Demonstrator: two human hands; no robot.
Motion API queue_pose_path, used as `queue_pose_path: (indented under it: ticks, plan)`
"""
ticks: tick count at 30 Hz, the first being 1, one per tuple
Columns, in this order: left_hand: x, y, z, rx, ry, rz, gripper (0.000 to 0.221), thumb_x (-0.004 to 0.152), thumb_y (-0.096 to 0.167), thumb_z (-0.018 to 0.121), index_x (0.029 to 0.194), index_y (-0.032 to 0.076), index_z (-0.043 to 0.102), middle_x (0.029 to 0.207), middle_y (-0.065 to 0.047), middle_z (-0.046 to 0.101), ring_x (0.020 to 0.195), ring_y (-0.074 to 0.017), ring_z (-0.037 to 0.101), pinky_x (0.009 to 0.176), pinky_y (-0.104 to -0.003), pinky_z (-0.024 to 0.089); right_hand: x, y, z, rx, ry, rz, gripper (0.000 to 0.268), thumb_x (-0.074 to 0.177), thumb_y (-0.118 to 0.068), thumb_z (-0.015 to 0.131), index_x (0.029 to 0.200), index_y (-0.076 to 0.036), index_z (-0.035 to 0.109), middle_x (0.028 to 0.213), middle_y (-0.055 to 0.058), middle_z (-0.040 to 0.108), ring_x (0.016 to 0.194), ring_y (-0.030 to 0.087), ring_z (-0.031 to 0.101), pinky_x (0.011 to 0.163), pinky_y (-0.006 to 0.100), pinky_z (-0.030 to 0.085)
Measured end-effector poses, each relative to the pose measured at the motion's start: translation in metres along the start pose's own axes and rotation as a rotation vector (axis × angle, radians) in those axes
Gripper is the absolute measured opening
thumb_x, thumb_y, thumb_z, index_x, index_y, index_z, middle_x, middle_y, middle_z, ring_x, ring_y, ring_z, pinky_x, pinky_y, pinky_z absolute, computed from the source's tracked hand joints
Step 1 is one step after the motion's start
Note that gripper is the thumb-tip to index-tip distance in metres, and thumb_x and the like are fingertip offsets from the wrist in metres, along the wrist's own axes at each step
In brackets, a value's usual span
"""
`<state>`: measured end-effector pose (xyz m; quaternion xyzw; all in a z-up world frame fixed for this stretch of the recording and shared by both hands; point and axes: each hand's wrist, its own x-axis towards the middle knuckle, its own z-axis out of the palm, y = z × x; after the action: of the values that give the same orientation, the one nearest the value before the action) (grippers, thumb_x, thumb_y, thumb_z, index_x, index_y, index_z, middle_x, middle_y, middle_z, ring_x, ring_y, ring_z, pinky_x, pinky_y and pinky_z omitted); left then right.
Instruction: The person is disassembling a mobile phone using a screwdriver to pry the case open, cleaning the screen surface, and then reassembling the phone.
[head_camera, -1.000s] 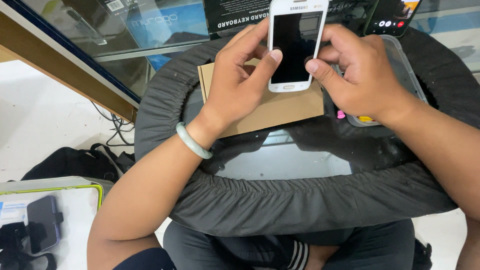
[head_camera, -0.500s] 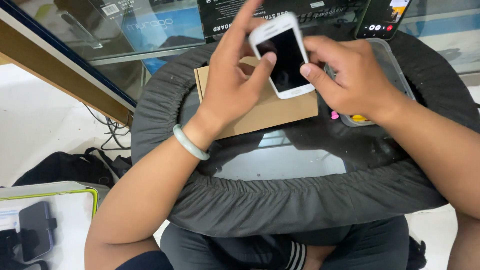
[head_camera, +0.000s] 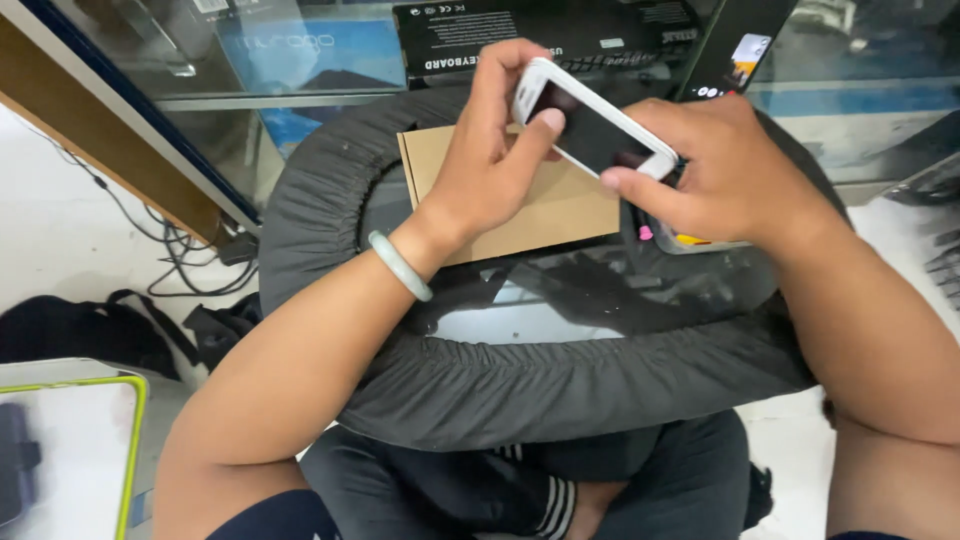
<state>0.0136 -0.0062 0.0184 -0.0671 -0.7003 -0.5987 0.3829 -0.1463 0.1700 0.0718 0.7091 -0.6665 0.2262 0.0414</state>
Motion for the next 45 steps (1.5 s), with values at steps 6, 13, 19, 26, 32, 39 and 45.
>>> queue_pose_path:
  ticks: [6, 13, 19, 26, 32, 39, 45]
  plan:
    - [0.001, -0.006, 0.012, -0.272, 0.059, -0.229, 0.046, 0.103, 0.036, 0.052, 0.139, 0.022, 0.027, 0.129, -0.007, 0.038, 0.098, -0.0161, 0.064, 0.082, -0.036, 0.068, -0.003, -0.012, 0.036, -0.2, 0.117, -0.092, 0.043, 0.091, -0.033, 0.078, 0.124, -0.007, 0.066, 0.093, 0.006, 0.071, 0.079, 0.031, 0.066, 0.073, 0.043, 0.049]
    - [-0.001, -0.03, 0.009, -0.799, 0.104, -0.305, 0.039, 0.102, 0.026, 0.055, 0.139, 0.013, 0.052, 0.138, -0.015, 0.054, 0.104, -0.0317, 0.067, 0.082, -0.038, 0.058, -0.033, 0.023, 0.002, -0.159, 0.313, -0.026, 0.011, 0.107, -0.006, 0.075, 0.115, 0.001, 0.08, 0.095, 0.012, 0.075, 0.077, 0.025, 0.065, 0.077, 0.037, 0.049]
    - [-0.009, -0.006, 0.014, -0.927, -0.075, -0.325, 0.041, 0.111, 0.032, 0.056, 0.146, 0.013, 0.047, 0.168, -0.018, 0.036, 0.154, -0.0494, 0.042, 0.117, -0.062, 0.05, -0.033, 0.064, -0.019, -0.55, -0.308, 0.626, 0.028, 0.095, -0.04, 0.056, 0.095, -0.021, 0.077, 0.088, 0.009, 0.076, 0.095, 0.043, 0.068, 0.064, 0.056, 0.051]
    - [-0.006, 0.009, 0.024, -0.756, -0.012, -0.411, 0.062, 0.1, 0.038, 0.062, 0.151, 0.011, 0.039, 0.171, -0.017, 0.033, 0.148, -0.0473, 0.052, 0.103, -0.057, 0.061, -0.013, 0.047, 0.002, -0.496, -0.601, 0.773, 0.031, 0.094, -0.049, 0.06, 0.107, -0.025, 0.074, 0.114, 0.014, 0.073, 0.108, 0.04, 0.068, 0.08, 0.057, 0.056]
    - [-0.003, 0.013, 0.023, -0.737, -0.024, -0.448, 0.068, 0.096, 0.049, 0.061, 0.153, 0.022, 0.036, 0.172, -0.009, 0.035, 0.132, -0.0488, 0.064, 0.081, -0.058, 0.068, -0.012, 0.045, 0.008, -0.49, -0.64, 0.789, 0.032, 0.095, -0.036, 0.058, 0.118, -0.017, 0.069, 0.116, 0.018, 0.071, 0.104, 0.043, 0.069, 0.076, 0.056, 0.057]
    - [0.0, 0.012, 0.022, -0.754, 0.114, -0.476, 0.07, 0.093, 0.061, 0.041, 0.144, 0.013, 0.043, 0.141, -0.024, 0.06, 0.092, -0.0349, 0.071, 0.064, -0.05, 0.062, -0.016, 0.053, 0.008, -0.436, -0.504, 0.74, 0.035, 0.094, -0.027, 0.046, 0.117, -0.017, 0.071, 0.111, 0.018, 0.074, 0.104, 0.044, 0.068, 0.076, 0.058, 0.057]
    - [-0.002, 0.004, 0.02, -0.863, 0.079, -0.476, 0.075, 0.096, 0.063, 0.038, 0.147, 0.009, 0.046, 0.138, -0.025, 0.061, 0.094, -0.0351, 0.069, 0.068, -0.05, 0.059, -0.018, 0.073, 0.016, -0.52, -0.469, 0.775, 0.027, 0.095, -0.034, 0.063, 0.113, -0.02, 0.078, 0.107, 0.014, 0.076, 0.105, 0.039, 0.068, 0.072, 0.052, 0.058]
